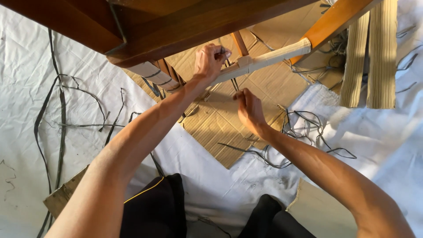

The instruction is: Wrapping furniture legs with protective cardboard strips and securing them with plastic ties.

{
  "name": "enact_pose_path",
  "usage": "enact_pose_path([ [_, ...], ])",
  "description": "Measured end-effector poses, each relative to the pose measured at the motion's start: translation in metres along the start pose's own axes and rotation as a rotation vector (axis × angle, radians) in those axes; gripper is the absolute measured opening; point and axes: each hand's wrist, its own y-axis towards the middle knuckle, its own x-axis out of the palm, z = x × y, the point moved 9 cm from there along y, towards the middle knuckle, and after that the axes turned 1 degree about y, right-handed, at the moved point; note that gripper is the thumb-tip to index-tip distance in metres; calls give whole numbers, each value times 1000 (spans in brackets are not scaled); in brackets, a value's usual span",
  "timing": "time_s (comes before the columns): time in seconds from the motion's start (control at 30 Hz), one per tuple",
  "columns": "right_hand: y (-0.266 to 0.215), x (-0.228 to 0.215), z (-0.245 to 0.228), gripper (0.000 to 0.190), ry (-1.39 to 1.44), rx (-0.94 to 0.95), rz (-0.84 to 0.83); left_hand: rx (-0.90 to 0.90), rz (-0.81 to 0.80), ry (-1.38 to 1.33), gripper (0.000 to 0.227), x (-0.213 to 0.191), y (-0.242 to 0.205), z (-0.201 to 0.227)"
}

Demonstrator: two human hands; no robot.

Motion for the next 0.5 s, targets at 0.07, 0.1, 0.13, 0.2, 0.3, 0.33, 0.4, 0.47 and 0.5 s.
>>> enact_pose_path([
  [0.07, -13, -12, -22, 27, -45, -77, -3, 121, 66, 5, 16, -12, -9, 15],
  [0.1, -16, -18, -34, 26, -50, -41, -21, 155, 74, -3, 16, -18, -16, 23],
  [0.13, -20, -24, -47, 24, -53, -5, -37, 191, 81, -8, 16, -24, -23, 32],
  [0.2, -23, -34, -61, 23, -69, -16, -42, 239, 105, -80, 15, -31, -30, 44],
  [0.3, -28, -49, -81, 20, -122, -113, -53, 286, 107, -214, 15, -45, -43, 67],
  [0.33, -29, -53, -92, 19, -157, -204, -60, 285, 86, -275, 15, -49, -46, 75],
  [0.4, -23, -66, -105, 19, -172, -199, -85, 309, 64, -284, 16, -50, -55, 80],
  [0.47, -10, -77, -116, 19, -186, -194, -112, 331, 42, -292, 16, -48, -65, 81],
  [0.5, 0, -83, -125, 23, -167, -247, -110, 419, 52, -213, 16, -48, -72, 87],
])
